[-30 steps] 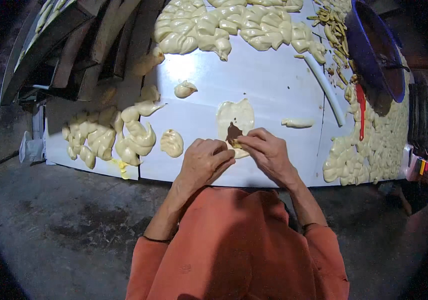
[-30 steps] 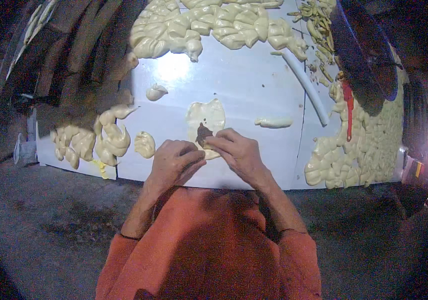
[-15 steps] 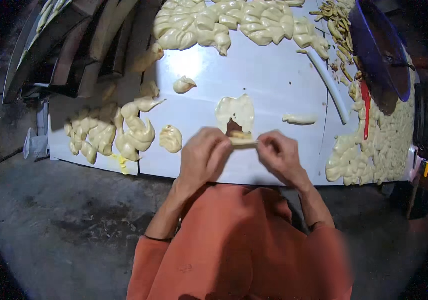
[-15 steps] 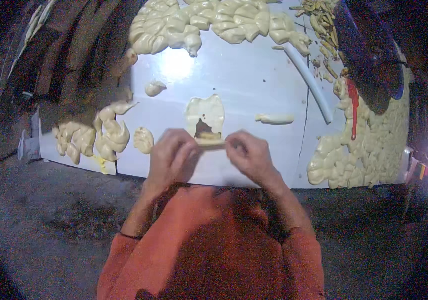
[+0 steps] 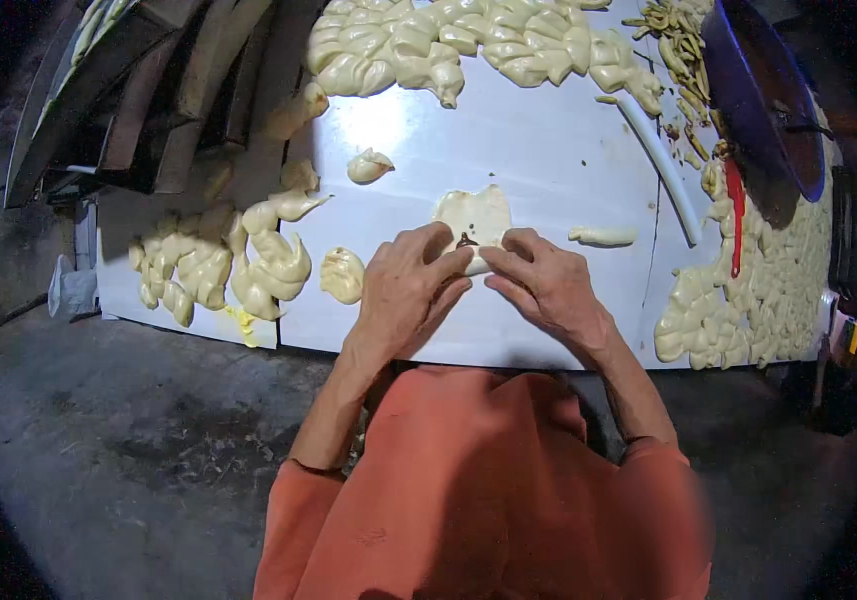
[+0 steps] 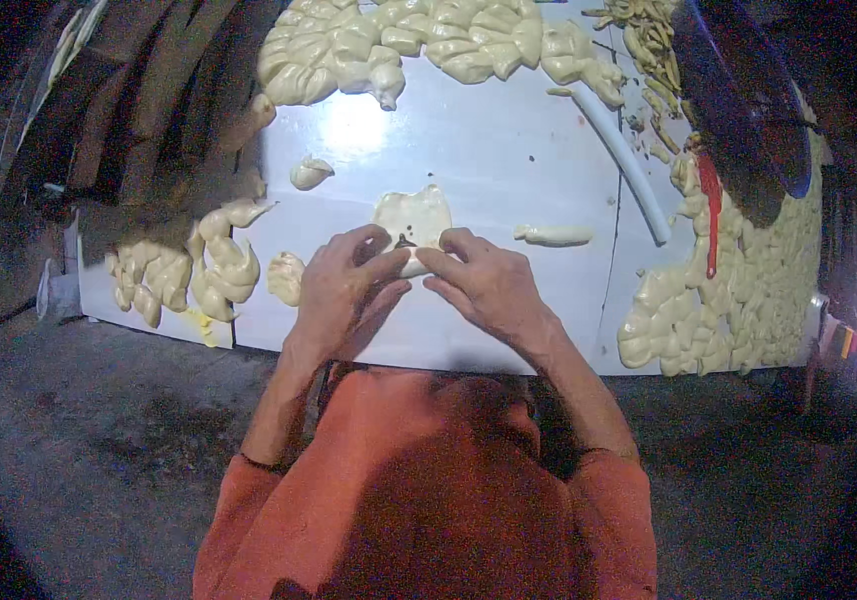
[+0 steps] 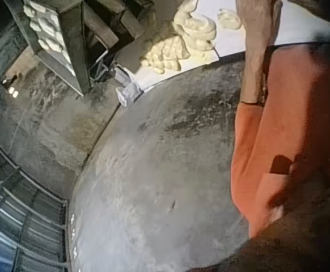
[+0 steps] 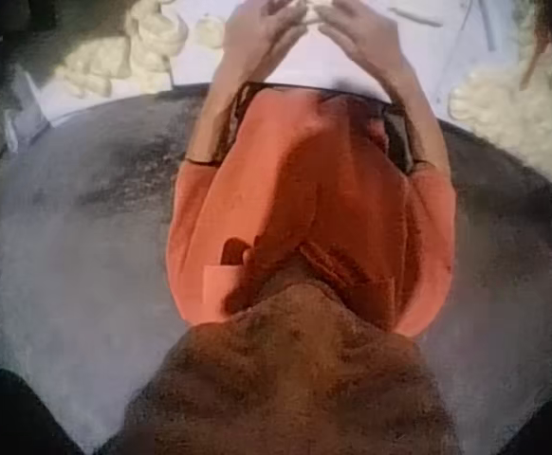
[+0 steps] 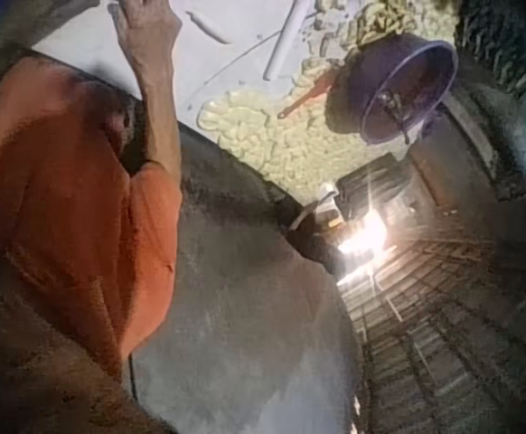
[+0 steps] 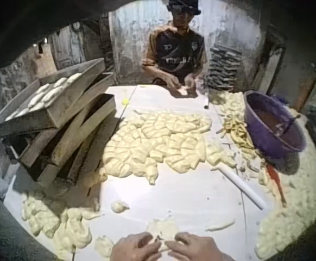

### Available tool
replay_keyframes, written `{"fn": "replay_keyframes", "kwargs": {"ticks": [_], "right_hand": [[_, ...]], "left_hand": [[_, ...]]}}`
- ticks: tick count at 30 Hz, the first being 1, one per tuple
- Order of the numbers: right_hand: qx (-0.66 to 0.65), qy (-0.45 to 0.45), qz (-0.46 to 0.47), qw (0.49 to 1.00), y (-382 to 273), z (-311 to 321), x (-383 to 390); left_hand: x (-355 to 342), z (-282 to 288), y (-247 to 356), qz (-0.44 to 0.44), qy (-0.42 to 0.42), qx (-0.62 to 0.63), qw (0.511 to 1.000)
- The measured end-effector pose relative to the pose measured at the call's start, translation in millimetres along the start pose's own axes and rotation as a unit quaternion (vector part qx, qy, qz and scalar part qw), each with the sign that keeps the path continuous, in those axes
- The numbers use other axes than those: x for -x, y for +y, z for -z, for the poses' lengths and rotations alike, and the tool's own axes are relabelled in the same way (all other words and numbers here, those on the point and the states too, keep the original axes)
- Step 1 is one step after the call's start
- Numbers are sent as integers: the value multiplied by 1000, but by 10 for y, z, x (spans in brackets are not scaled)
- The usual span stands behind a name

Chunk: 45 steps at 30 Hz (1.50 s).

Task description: The person flattens pieces of dough with a roller, spreads a dark filling onto them using a spatula, rolls the dough into cylinders by hand, and arranges them onto metal baking trays.

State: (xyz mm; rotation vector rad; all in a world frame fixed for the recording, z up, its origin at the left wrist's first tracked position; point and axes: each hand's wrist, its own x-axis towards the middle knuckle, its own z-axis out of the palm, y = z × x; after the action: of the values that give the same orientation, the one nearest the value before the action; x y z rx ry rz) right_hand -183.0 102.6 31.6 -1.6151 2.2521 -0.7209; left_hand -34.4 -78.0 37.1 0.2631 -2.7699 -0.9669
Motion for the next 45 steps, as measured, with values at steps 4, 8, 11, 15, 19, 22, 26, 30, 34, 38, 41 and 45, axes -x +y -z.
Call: {"fn": "replay_keyframes", "kwargs": {"ticks": [4, 8, 11, 15, 19, 22, 26, 30, 34, 38, 41, 45], "right_hand": [[-3, -54, 5, 999, 7, 30, -36], [-141, -83, -126, 978, -37, 85, -93], [-163, -53, -203, 964, -153, 99, -179], [-23, -1, -71, 997, -35, -25, -77], [41, 16, 51, 998, -17, -11, -7], [69, 24, 91, 993, 77, -94, -23], [72, 22, 130, 989, 145, -88, -116], [15, 18, 87, 996, 174, -74, -208], [-52, 45, -11, 998, 138, -86, -226], [-74, 65, -31, 995, 163, -146, -185], [-23, 33, 12, 999, 133, -63, -180], [-2, 3, 21, 1000, 177, -53, -210]], "left_hand": [[-36, 35, -25, -25, -25, 8, 999], [-46, 16, -76, -6, -5, 48, 999], [-29, -58, -50, 47, 20, 63, 997], [19, -43, -83, -18, 42, 21, 999], [37, 43, -84, -50, -30, -17, 998], [0, 6, -132, -68, -24, -32, 997], [-122, -10, -161, -79, -6, -23, 997], [-132, -19, -221, -53, 26, 6, 998], [-75, 13, -208, -18, 35, 21, 999], [-87, 103, -157, -42, -9, 1, 999], [-113, 60, -246, -59, -16, -28, 998], [-158, 7, -295, -48, 4, -32, 998]]}}
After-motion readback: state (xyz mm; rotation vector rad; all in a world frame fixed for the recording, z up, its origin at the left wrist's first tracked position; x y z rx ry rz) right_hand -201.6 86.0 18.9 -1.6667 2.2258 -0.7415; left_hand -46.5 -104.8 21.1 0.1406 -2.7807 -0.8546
